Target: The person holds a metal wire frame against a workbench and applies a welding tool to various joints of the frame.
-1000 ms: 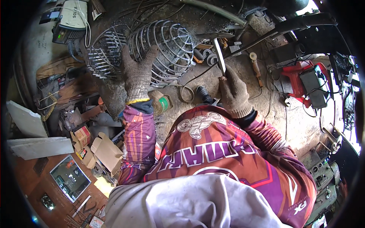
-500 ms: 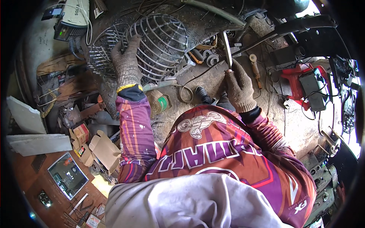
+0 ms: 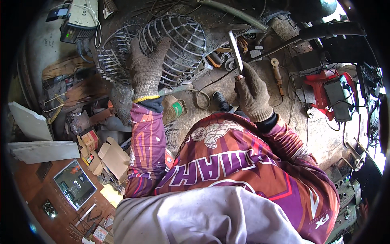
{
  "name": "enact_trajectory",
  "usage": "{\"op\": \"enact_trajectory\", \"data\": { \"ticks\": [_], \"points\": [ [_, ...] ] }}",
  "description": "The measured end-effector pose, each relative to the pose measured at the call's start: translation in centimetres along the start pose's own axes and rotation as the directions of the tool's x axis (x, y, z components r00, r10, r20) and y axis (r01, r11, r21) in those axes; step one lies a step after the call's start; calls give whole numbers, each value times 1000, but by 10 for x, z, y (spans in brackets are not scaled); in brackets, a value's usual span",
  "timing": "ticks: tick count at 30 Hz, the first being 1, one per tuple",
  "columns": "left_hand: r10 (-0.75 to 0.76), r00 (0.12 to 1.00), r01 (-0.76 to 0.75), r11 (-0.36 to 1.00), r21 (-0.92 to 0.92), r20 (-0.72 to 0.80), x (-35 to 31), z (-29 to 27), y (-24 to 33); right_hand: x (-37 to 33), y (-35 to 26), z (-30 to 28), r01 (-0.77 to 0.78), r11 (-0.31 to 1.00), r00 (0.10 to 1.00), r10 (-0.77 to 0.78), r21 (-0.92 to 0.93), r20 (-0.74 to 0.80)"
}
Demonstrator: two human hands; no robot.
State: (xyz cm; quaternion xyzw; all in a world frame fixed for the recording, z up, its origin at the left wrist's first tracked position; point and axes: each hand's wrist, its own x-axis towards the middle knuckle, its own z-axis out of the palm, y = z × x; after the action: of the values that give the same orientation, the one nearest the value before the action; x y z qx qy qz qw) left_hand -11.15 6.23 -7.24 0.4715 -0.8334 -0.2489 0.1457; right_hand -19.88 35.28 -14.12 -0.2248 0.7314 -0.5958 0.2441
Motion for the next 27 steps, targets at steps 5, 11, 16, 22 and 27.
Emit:
{"op": "enact_trajectory", "data": {
  "ticks": [5,11,16,22,27],
  "points": [
    [8,1000,-8,1000,8,11,3,4,-4,5,1,7,-129,992,988,129,-5,89],
    [-17,1000,17,999,43,12,0,2,-1,0,-18,4,-223,973,975,222,65,16],
    [-41,999,40,996,79,10,5,3,0,5,-12,9,-143,989,983,145,-28,112],
    [-28,999,26,998,52,28,0,-1,5,12,-13,13,-67,991,991,80,-116,111],
    [-45,999,43,989,139,8,2,-2,6,1,-15,10,-109,993,994,109,-47,-2]
  ]
}}
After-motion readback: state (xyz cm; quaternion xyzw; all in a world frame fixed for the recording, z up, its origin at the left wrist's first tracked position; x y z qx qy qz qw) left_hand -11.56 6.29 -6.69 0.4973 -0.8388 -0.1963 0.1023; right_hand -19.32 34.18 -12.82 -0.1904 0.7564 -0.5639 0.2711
